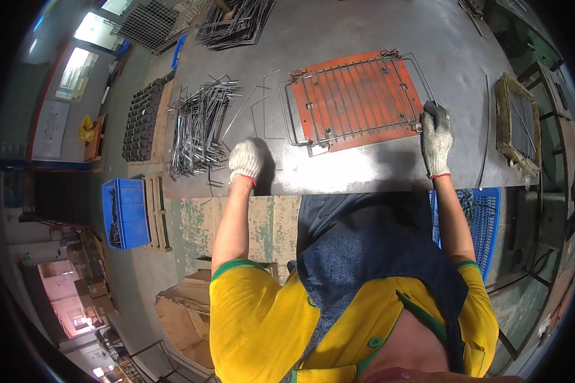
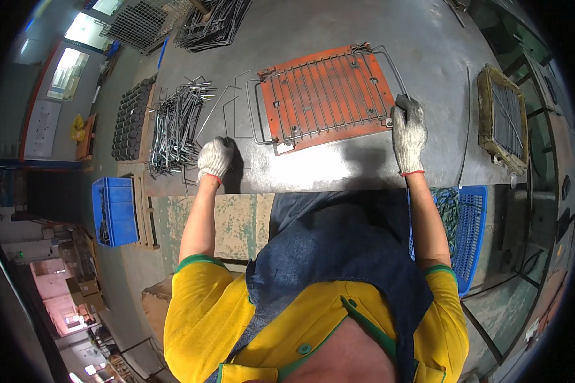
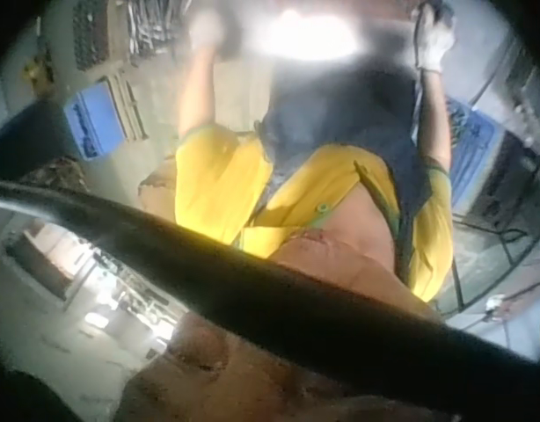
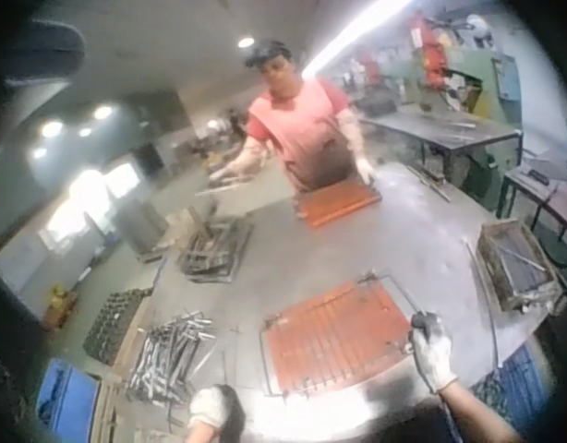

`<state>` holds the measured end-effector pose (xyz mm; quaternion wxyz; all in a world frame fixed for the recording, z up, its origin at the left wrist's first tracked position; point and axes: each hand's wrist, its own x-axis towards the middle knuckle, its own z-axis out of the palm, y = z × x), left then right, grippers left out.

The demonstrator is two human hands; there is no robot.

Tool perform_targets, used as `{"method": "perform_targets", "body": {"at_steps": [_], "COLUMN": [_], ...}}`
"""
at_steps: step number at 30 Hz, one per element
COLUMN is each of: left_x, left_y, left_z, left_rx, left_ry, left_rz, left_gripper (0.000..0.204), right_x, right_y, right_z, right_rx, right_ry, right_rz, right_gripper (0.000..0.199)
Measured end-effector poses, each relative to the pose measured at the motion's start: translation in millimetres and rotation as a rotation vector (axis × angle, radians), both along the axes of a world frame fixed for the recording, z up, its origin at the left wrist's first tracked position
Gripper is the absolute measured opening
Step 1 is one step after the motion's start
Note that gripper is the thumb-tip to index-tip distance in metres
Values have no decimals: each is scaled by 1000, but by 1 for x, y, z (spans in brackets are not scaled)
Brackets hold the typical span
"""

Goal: The person assembles metal grids by inserting metal rods into slots on an orange jig. They pick up rods from a pile on the table, place them into the jig, and then remove the completed grid to place it on a stack. The process is repeated continuously throughout the video.

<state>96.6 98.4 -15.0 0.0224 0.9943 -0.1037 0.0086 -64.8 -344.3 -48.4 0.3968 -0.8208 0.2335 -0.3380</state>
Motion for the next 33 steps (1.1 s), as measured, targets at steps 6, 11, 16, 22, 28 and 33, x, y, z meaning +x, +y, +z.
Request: {"method": "perform_targets", "body": {"at_steps": [6,11,16,22,28,33], "left_x": [-49,-111,-144,-144,-137,-105], "left_y": [9,18,14,32,-18,-100], "left_z": [13,-6,-13,5,26,50], "left_rx": [-64,-234,-514,-1512,-1923,-1673], "left_ry": [75,-133,121,864,1140,1014], "left_rz": [90,97,446,514,144,116], "left_gripper": [41,35,40,32,39,35], "right_x": [3,0,0,2,-33,-27], "right_y": [-3,0,0,-19,14,115], "right_z": [-7,-1,0,9,74,80], "right_rx": [-54,-68,-66,292,503,318], "right_ry": [-21,-23,-26,-39,-141,153], "right_rz": [-3,-8,-18,45,150,721], "right_gripper": [26,26,25,29,36,57]}}
